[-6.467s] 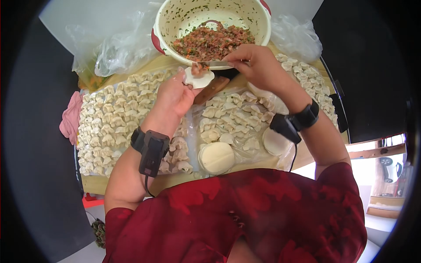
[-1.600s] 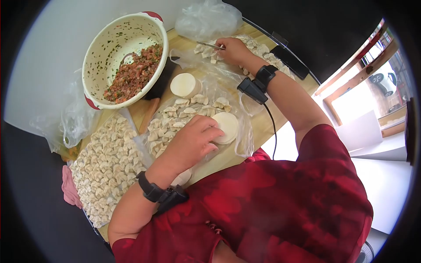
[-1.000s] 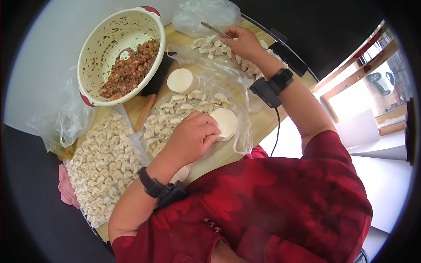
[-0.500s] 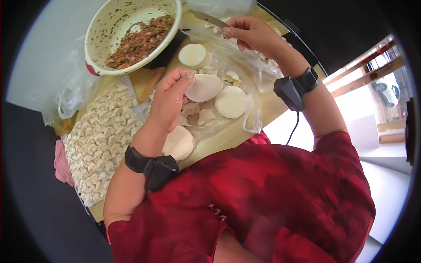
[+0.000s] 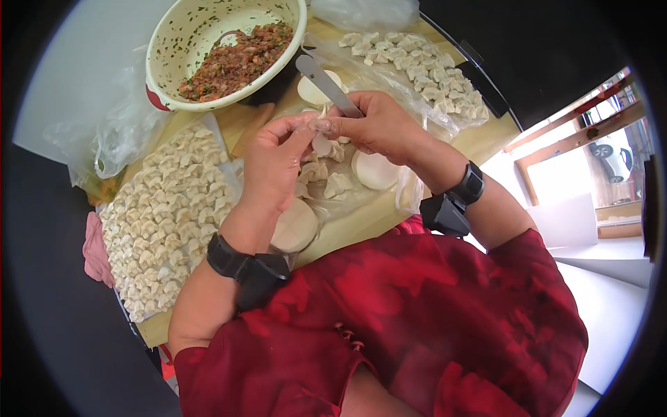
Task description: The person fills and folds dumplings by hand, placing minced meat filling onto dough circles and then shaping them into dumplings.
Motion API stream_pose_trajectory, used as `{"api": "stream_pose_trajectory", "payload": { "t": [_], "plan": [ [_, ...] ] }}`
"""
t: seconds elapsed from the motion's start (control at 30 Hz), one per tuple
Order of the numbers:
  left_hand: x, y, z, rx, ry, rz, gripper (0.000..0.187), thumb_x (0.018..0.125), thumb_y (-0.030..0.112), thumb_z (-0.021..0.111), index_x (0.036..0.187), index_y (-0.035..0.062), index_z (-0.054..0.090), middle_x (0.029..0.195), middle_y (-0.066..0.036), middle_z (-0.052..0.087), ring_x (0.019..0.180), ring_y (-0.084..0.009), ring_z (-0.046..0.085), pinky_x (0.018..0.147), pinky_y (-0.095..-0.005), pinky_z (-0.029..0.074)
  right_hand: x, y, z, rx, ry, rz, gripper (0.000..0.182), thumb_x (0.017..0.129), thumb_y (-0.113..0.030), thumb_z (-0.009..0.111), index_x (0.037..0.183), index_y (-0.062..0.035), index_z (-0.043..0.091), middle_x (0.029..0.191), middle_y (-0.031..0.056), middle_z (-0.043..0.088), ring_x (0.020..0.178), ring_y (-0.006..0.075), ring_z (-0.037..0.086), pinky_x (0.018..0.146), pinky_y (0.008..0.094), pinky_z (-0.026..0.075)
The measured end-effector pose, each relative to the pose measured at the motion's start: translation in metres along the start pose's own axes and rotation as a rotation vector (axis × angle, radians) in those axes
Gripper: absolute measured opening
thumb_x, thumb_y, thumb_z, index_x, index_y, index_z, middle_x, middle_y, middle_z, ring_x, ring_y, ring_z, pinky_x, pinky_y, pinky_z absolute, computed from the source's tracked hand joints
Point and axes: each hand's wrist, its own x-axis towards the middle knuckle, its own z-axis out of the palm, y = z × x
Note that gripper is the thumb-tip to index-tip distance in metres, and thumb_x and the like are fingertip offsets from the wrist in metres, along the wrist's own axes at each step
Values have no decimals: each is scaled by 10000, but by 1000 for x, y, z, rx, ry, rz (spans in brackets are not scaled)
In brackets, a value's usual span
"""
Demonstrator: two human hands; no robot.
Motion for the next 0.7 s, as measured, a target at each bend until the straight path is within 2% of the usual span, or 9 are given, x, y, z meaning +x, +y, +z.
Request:
{"api": "stream_pose_trajectory", "payload": {
  "t": [0.07,0.1,0.17,0.37,0.5,0.57,0.7],
  "plan": [
    [-1,-1,0,36,-2,16,194,893,117,629,1022,-27,645,904,-56,663,770,-94,613,723,-233,501,-5,4,1,168,-38,49,244,778,-222,755,844,-29,621,682,13,575,507,54,444,439,218,328],
    [-2,-1,2,54,-8,13,196,895,125,631,1016,-28,648,894,-52,663,764,-91,612,719,-232,500,-7,6,1,170,-35,53,244,778,-222,755,844,-29,621,682,13,575,507,54,444,439,218,328],
    [-3,-2,3,72,-16,6,200,897,133,633,1011,-29,650,884,-49,663,759,-89,610,716,-231,500,-11,10,0,215,-38,75,190,813,-191,717,872,-41,616,677,-6,579,453,27,395,397,189,258],
    [-4,-6,3,0,17,-31,193,896,137,636,1005,-22,644,915,-46,661,784,-88,606,716,-242,505,-21,21,-11,329,-41,85,174,823,-164,680,908,-40,593,739,13,618,448,33,415,399,181,276],
    [-7,-10,8,19,-10,-75,179,896,148,637,996,0,644,911,-39,653,797,-96,609,727,-246,508,-30,18,-9,395,-20,114,195,816,-169,706,905,-51,578,695,0,587,450,35,421,398,182,280],
    [-8,-13,11,55,-54,-82,177,897,157,640,994,9,643,903,-35,650,804,-99,611,732,-246,509,-33,15,-3,252,18,82,234,806,-172,735,917,-58,563,648,-18,543,446,34,421,400,183,289],
    [-6,-18,7,58,-53,-75,174,930,160,588,1031,19,603,949,-50,636,858,-118,613,760,-270,520,-28,32,-4,232,68,10,268,778,-204,762,877,-66,555,659,-10,521,466,39,412,413,202,291]
  ]
}}
